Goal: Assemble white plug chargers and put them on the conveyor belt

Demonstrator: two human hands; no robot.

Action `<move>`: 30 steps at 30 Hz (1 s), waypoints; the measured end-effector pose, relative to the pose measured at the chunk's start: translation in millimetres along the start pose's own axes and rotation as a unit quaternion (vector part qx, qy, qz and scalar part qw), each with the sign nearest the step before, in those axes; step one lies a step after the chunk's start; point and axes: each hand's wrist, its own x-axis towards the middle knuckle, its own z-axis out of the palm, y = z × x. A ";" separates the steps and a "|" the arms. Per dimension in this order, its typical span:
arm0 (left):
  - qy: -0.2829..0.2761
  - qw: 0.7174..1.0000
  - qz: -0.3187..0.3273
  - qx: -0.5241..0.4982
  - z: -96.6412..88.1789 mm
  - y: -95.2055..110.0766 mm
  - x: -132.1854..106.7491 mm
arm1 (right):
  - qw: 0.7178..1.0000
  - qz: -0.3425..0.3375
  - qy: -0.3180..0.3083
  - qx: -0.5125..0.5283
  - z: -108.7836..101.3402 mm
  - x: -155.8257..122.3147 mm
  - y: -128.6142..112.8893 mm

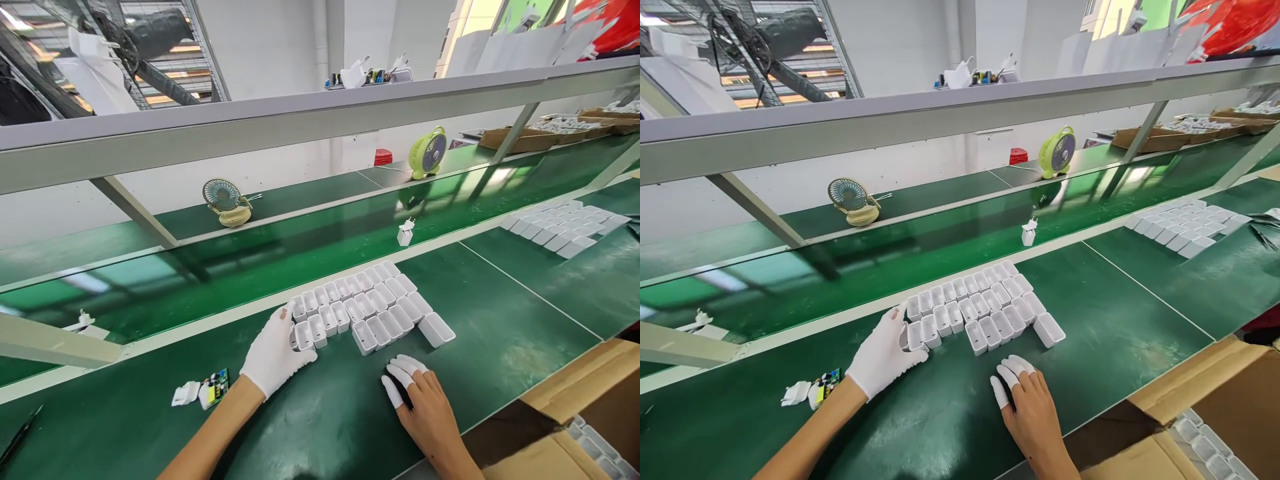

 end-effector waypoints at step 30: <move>0.003 1.000 -0.002 -0.021 3.8 -37.6 -11.0 | 0.992 -0.036 -0.105 0.056 33.3 57.8 -80.7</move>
